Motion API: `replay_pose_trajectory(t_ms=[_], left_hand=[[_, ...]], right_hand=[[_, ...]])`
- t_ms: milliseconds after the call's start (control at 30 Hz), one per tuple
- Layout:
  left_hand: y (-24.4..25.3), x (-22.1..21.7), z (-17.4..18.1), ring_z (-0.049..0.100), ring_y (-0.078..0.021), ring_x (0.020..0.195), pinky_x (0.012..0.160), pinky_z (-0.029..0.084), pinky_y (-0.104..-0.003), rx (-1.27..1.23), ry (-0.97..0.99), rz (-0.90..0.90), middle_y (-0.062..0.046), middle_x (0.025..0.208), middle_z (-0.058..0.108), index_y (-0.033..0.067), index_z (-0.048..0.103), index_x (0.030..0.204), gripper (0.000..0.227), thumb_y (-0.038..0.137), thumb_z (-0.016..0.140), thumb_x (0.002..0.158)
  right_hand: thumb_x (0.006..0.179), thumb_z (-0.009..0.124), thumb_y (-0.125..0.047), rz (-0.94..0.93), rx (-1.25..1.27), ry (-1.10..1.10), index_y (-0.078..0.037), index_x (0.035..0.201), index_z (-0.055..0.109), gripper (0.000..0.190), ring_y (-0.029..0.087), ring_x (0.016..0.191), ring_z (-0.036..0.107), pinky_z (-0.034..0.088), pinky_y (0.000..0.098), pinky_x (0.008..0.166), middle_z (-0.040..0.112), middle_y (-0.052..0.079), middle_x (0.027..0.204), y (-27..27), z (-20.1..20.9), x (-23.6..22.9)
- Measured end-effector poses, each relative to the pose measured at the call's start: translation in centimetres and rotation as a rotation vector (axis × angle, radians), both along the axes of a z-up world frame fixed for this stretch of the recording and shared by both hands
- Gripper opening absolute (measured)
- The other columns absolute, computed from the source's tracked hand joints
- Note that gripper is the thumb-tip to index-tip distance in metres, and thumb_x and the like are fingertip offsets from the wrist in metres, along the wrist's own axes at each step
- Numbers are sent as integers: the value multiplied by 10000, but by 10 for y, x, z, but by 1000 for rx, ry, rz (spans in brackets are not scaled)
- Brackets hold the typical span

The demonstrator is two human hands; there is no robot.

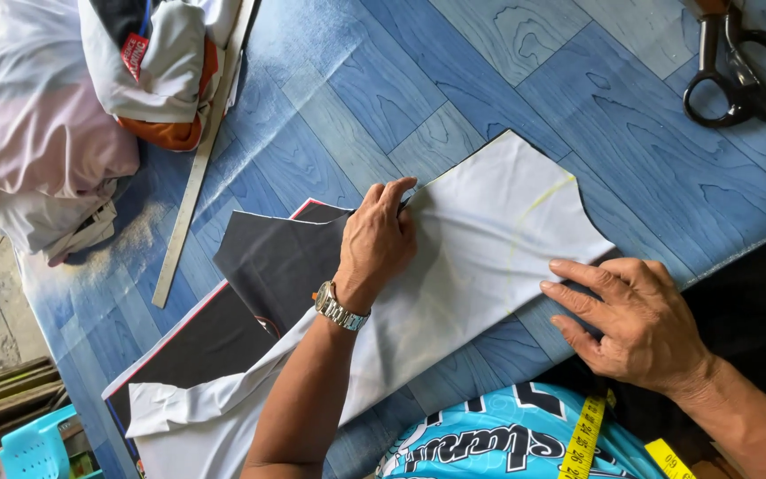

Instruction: The person cuts a white fabric along marked lines using large shears on a blue table. They then measure the cut piece with a yellow tape measure and place a black fabric piece on top of the white fabric.

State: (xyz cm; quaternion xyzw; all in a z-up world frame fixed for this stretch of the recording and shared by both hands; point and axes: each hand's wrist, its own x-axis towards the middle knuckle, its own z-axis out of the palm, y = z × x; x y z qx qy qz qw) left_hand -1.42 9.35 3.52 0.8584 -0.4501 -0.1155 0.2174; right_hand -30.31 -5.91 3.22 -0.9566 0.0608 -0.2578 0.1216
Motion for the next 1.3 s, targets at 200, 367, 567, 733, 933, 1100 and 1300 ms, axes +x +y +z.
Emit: replay_pose_trajectory(t_ms=[200, 367, 567, 733, 933, 1100, 1300], left_hand=[[-1, 1, -4, 634, -261, 792, 629, 526, -414, -3, -30, -25, -60, 1035, 611, 171, 567, 1296, 468, 48, 466, 856], [-4, 3, -7, 644, -274, 793, 643, 524, -428, -7, -31, 1, -75, 1047, 622, 171, 575, 1287, 444, 71, 461, 870], [-10, -16, 0, 547, -316, 849, 657, 465, -422, -103, -528, -88, -101, 1121, 585, 142, 607, 1304, 521, 24, 547, 801], [-31, -48, 0, 578, -344, 1160, 972, 508, -492, -220, -376, -384, -129, 1357, 580, 48, 640, 1291, 405, 135, 600, 897], [-62, -31, -12, 551, -351, 1198, 989, 505, -475, -249, -413, -415, -85, 1408, 541, 34, 603, 1318, 397, 187, 635, 954], [-62, -24, -13, 548, -343, 1219, 970, 497, -478, -249, -365, -404, -38, 1438, 535, 57, 594, 1330, 386, 159, 604, 959], [-61, -24, -5, 572, -329, 1189, 988, 476, -487, -336, -332, -398, -52, 1411, 575, 78, 605, 1297, 315, 165, 513, 1009]], right_hand=[[896, 676, -362, -28, -32, 13, -235, 1132, 770, 284, 199, 924, 557, 404, 341, 764, 690, -76, 1273, 2, -2, -2], [901, 673, -385, -39, -41, 16, -218, 1114, 773, 289, 200, 928, 563, 422, 341, 802, 686, -46, 1286, 3, -2, -2], [910, 649, -411, -66, -77, 38, -240, 1118, 761, 291, 199, 939, 572, 432, 348, 788, 683, -58, 1274, 6, 1, -4], [922, 580, -488, -55, -83, 15, -212, 1130, 756, 388, 237, 1089, 541, 420, 412, 908, 669, -14, 1289, 15, 12, 2], [936, 518, -536, -31, -66, 35, -188, 1181, 730, 476, 272, 1264, 534, 373, 507, 1078, 648, 37, 1319, 24, 3, -4], [943, 469, -577, -94, -75, 41, -192, 1254, 697, 545, 298, 1336, 512, 335, 568, 1130, 620, 53, 1388, 20, 4, -13], [903, 511, -588, -151, -33, 109, -212, 1275, 680, 556, 299, 1382, 519, 352, 607, 1144, 613, 41, 1432, 8, 7, -25]])
